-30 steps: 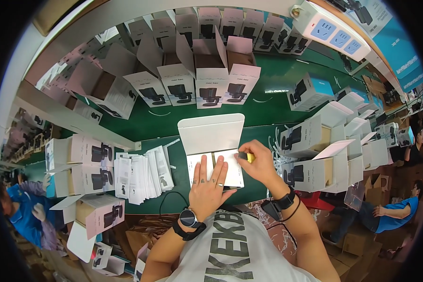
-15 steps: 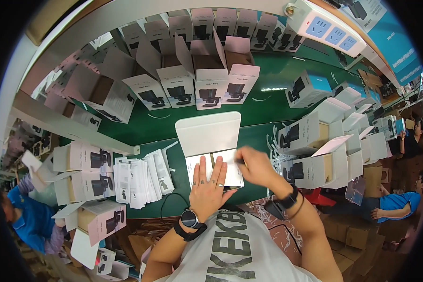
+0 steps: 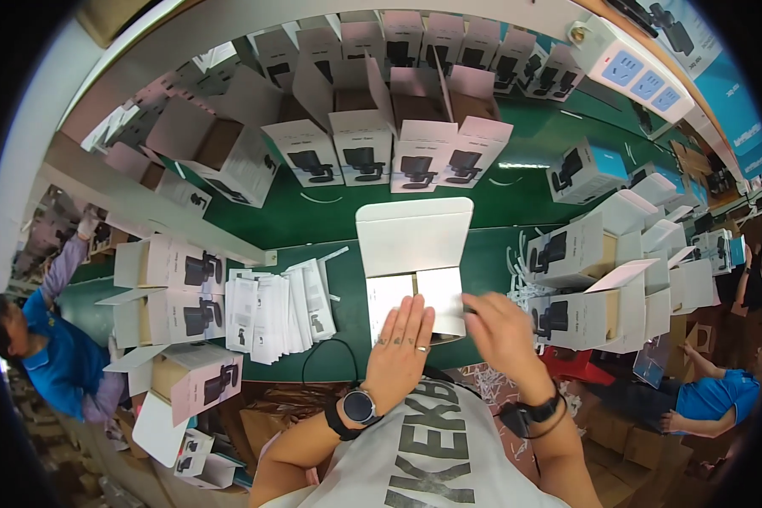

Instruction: Folding cardboard boxes and placing items inside them on a production line.

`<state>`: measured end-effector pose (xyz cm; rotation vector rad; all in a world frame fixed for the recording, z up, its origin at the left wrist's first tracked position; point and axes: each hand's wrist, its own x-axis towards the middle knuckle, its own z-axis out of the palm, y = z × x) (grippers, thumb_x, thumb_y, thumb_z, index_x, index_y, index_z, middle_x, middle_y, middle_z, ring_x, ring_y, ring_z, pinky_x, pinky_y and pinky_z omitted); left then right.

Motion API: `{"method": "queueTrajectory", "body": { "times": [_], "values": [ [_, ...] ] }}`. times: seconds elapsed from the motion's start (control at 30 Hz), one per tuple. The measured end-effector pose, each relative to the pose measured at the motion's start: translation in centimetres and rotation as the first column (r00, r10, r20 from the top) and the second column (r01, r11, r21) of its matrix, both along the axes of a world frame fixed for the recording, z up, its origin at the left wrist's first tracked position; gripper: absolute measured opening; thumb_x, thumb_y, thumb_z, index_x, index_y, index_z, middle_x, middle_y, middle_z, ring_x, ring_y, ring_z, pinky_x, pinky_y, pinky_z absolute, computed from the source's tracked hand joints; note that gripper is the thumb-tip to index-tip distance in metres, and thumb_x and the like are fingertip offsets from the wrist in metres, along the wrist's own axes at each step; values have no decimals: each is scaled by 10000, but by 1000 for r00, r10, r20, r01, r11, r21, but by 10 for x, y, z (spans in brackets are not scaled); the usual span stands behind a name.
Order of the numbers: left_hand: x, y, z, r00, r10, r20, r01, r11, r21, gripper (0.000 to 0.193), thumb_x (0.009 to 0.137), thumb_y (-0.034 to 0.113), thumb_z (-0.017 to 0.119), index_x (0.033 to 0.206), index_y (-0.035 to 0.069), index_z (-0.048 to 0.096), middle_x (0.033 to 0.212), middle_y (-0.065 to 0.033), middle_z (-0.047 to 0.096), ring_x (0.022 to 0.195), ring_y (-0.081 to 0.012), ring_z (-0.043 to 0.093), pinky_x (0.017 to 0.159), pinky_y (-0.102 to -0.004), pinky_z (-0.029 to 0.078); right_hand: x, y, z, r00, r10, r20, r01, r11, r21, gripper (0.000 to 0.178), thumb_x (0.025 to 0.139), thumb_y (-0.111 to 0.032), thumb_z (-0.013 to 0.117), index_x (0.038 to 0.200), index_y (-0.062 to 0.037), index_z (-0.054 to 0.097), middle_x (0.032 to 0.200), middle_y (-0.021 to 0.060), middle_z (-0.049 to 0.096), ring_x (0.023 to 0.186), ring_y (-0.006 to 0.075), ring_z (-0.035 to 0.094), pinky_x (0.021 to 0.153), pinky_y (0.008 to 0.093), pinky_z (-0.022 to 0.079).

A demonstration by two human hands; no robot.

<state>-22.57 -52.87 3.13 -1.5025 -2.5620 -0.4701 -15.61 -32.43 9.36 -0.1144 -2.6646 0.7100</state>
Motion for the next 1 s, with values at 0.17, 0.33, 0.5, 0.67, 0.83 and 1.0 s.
{"method": "queueTrajectory", "body": {
  "times": [0.17, 0.33, 0.5, 0.67, 0.83, 1.0],
  "values": [
    [-1, -16, -22, 999, -43, 11, 42, 997, 59, 458, 926, 191, 649, 1328, -26, 613, 1367, -262, 591, 1365, -429, 525, 1203, -541, 364, -87, -70, -25, 978, 98, -185, -93, 995, 35, 155, 805, -124, 791, 934, -105, 709, 868, 43, 672, 814, 259, 667, 682, 392, 523],
    [-16, -41, -24, 995, -64, 73, 56, 993, 102, 430, 956, 173, 547, 1324, -38, 617, 1375, -270, 597, 1375, -417, 530, 1248, -519, 308, -114, -100, -39, 985, 47, -168, -34, 997, 75, 146, 790, -129, 796, 904, -113, 706, 859, 30, 666, 803, 248, 666, 662, 382, 514],
    [-17, -45, -20, 995, -52, 79, 39, 987, 153, 423, 947, 179, 551, 1308, -28, 623, 1340, -267, 614, 1347, -419, 550, 1218, -512, 349, -123, -95, -30, 962, 267, -57, -268, 963, -13, 163, 789, -135, 799, 920, -103, 708, 867, 29, 661, 820, 269, 667, 686, 388, 525],
    [-15, -50, -29, 992, -44, 122, 30, 993, 112, 442, 936, 183, 556, 1324, -21, 616, 1347, -263, 611, 1326, -412, 562, 1170, -500, 395, -127, -113, -12, 958, 286, -1, -285, 953, -102, 210, 778, -165, 813, 949, -99, 710, 898, 52, 672, 838, 296, 672, 720, 413, 543],
    [-20, -51, -24, 976, -104, 190, 87, 992, 93, 367, 899, 160, 671, 1225, -8, 655, 1291, -248, 623, 1225, -433, 604, 1060, -507, 473, -123, -107, -20, 954, 264, 146, -259, 965, -50, 230, 795, -188, 789, 983, -91, 698, 902, 76, 681, 866, 303, 687, 713, 409, 546],
    [-34, -56, -9, 996, -87, 3, 86, 988, 129, 537, 878, 169, 702, 1369, -19, 593, 1459, -251, 542, 1340, -438, 529, 1124, -508, 433, -38, -3, 39, 966, -151, 209, 125, 983, 133, 275, 777, -70, 792, 1035, -73, 698, 885, 116, 690, 801, 337, 677, 718, 396, 535]
  ]
}}
